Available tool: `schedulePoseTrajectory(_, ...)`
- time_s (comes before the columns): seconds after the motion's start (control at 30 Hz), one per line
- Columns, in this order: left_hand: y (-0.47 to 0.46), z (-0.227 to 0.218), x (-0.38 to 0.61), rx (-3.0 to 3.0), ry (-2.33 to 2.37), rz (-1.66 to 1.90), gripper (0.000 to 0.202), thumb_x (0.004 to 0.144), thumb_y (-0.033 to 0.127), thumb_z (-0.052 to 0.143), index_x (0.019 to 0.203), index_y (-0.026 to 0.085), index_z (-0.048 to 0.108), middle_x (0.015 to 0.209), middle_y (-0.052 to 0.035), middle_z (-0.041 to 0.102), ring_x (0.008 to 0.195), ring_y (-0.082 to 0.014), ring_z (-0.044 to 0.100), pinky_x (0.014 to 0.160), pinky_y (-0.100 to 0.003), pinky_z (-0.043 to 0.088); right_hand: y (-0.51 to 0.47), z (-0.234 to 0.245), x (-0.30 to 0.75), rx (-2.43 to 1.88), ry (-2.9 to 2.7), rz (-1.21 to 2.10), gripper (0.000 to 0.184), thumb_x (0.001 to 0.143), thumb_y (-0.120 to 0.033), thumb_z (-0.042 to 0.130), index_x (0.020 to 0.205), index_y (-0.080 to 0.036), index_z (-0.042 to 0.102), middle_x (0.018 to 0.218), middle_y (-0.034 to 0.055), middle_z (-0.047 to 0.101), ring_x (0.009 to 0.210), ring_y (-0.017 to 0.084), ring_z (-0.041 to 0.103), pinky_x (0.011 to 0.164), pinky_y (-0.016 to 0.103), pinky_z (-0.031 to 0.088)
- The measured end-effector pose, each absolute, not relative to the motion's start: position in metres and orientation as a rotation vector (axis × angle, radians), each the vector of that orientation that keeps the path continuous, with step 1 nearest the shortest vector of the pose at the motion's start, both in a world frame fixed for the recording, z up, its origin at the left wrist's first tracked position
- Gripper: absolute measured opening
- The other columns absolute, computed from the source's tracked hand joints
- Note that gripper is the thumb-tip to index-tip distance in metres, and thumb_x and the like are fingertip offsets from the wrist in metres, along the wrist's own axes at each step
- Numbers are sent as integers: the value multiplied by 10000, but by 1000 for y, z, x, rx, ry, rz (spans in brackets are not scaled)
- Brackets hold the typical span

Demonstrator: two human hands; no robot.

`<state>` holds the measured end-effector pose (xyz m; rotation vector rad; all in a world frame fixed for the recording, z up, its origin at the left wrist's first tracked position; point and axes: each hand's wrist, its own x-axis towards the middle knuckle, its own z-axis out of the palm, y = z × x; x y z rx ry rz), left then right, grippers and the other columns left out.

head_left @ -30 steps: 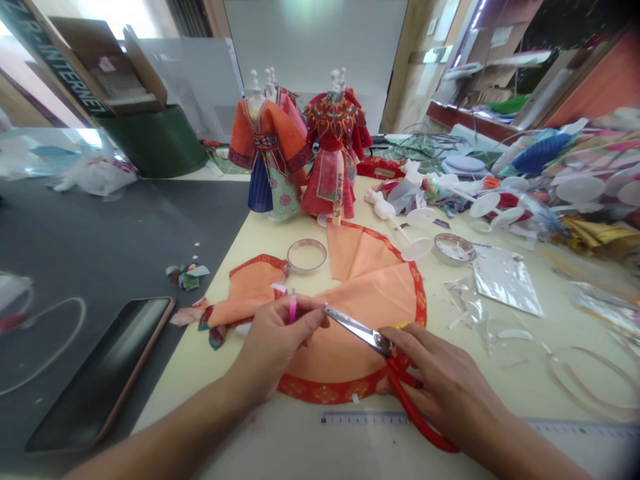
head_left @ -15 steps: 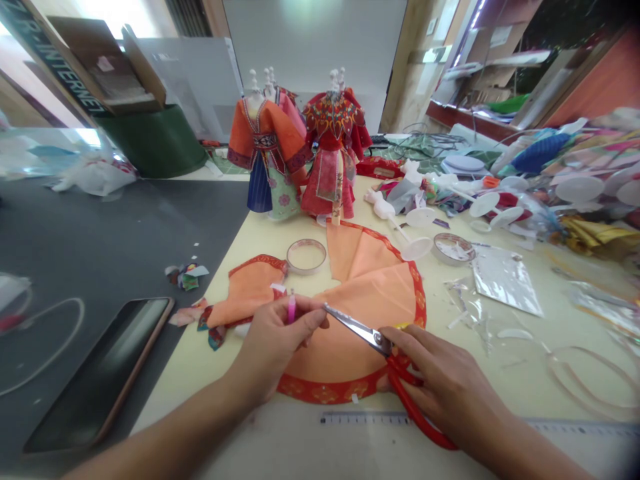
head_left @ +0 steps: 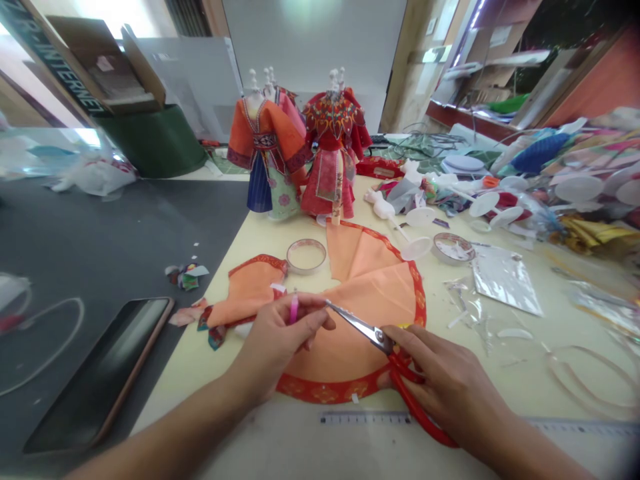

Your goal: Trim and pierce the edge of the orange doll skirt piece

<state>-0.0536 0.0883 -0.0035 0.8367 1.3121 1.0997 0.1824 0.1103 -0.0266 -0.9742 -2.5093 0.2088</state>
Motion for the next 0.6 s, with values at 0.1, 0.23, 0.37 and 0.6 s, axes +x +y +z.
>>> schedulePoseTrajectory(0.1, 88, -3, -53, 848, 1283, 1114, 234, 781, 322, 668, 955, 191, 583, 742, 18, 657, 503, -30, 415, 485, -169, 279, 110, -27, 182, -983, -2518, 218, 260, 907, -310, 453, 1147, -211, 458, 803, 36, 571, 616, 166, 564, 518, 265, 446)
schedulePoseTrajectory(0.23, 88, -3, -53, 870, 1266, 1105, 263, 793, 326, 658, 998, 200, 551, 733, 37, 646, 478, -21, 415, 484, -171, 282, 110, -28, 183, -989, -2516, 235, 266, 914, -336, 445, 1150, -214, 458, 791, 33, 568, 610, 162, 558, 526, 264, 445)
schedulePoseTrajectory(0.37, 89, -2, -54, 880, 1283, 1087, 262, 792, 338, 658, 981, 190, 553, 752, 30, 651, 469, -16, 413, 480, -172, 283, 110, -27, 183, -1015, -2519, 250, 260, 911, -342, 454, 1139, -218, 468, 786, 26, 564, 608, 157, 552, 525, 258, 435)
schedulePoseTrajectory(0.6, 89, -5, -55, 851, 1285, 1086, 195, 786, 342, 657, 851, 174, 581, 715, 23, 643, 483, -23, 415, 459, -165, 255, 110, -26, 183, -1024, -2515, 243, 287, 910, -392, 461, 1139, -220, 467, 771, 18, 554, 588, 157, 549, 513, 264, 438)
